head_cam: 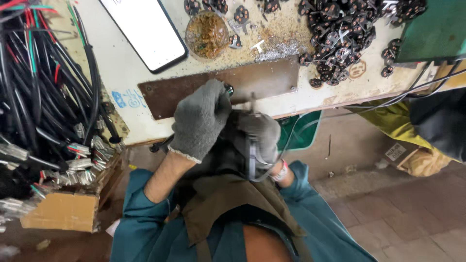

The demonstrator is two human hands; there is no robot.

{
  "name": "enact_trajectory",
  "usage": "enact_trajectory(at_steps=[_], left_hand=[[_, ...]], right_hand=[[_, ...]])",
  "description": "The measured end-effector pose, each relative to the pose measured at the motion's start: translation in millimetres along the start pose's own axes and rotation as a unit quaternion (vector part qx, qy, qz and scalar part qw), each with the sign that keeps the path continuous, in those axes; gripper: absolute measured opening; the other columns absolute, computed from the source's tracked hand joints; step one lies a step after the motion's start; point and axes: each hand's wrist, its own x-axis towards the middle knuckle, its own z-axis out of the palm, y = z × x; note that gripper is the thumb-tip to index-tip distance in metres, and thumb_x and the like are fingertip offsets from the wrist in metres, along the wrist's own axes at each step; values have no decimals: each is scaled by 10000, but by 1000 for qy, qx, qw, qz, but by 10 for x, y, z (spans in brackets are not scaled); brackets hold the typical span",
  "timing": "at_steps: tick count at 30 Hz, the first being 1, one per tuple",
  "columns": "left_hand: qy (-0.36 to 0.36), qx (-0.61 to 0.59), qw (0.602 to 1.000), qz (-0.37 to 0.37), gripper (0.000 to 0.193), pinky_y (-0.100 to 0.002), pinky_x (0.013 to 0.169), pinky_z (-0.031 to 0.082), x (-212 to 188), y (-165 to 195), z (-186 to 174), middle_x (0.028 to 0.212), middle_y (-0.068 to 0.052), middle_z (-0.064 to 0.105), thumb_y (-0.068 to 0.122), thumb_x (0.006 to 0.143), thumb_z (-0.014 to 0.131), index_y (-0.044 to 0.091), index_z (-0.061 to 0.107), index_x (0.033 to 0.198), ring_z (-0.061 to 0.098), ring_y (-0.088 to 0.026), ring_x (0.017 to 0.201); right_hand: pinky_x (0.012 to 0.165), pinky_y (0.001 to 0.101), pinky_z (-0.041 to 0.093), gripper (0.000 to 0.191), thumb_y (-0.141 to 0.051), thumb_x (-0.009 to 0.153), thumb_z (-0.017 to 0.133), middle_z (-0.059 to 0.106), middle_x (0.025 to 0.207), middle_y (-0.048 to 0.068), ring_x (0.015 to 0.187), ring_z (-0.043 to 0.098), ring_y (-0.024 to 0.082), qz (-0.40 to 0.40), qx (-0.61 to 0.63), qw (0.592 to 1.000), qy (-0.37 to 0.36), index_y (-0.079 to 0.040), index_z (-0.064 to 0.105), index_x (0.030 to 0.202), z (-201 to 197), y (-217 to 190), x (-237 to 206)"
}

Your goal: The person wearing gloves solders small electronic components with wires at a workbench, holding a soldering iron in one hand and wire or component in the other, repeating the soldering cycle on successive parts and setting finished pieces aside on the bench.

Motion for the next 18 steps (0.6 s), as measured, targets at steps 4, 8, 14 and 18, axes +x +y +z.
enact_trajectory(at_steps=[4, 8, 14, 18], left_hand=[[-25, -23, 998, -56, 135, -457, 678, 526, 14, 111, -92, 846, -140, 665, 113, 989, 732, 66, 605, 991, 692, -355, 795], [-61, -172, 982, -49, 309, -427, 703, 529, -70, 105, -265, 933, -132, 700, 114, 917, 719, 14, 566, 1166, 701, -357, 855], [-24, -78, 996, 30, 191, -419, 787, 547, -245, -19, -227, 1035, -162, 676, 79, 958, 730, 78, 637, 1124, 688, -369, 918], [-65, -270, 946, -166, 82, -357, 661, 520, -289, -52, -91, 891, -139, 669, 29, 970, 708, 22, 670, 1043, 670, -266, 745]], right_hand=[[635, 351, 522, 149, -125, 776, 886, 725, 784, 28, 674, 699, 229, 99, 34, 992, 65, -133, 744, 820, -234, -255, 179], [787, 415, 510, 195, -130, 748, 873, 754, 917, 67, 829, 695, 298, -52, -43, 996, 55, -103, 757, 902, -379, -409, 450], [850, 376, 505, 176, -167, 796, 893, 761, 949, 35, 898, 701, 256, 18, -14, 1000, 0, -150, 782, 932, -343, -382, 486], [994, 465, 415, 249, -175, 749, 895, 749, 1004, 49, 1013, 633, 317, -17, -119, 992, 34, -144, 784, 970, -297, -346, 362]])
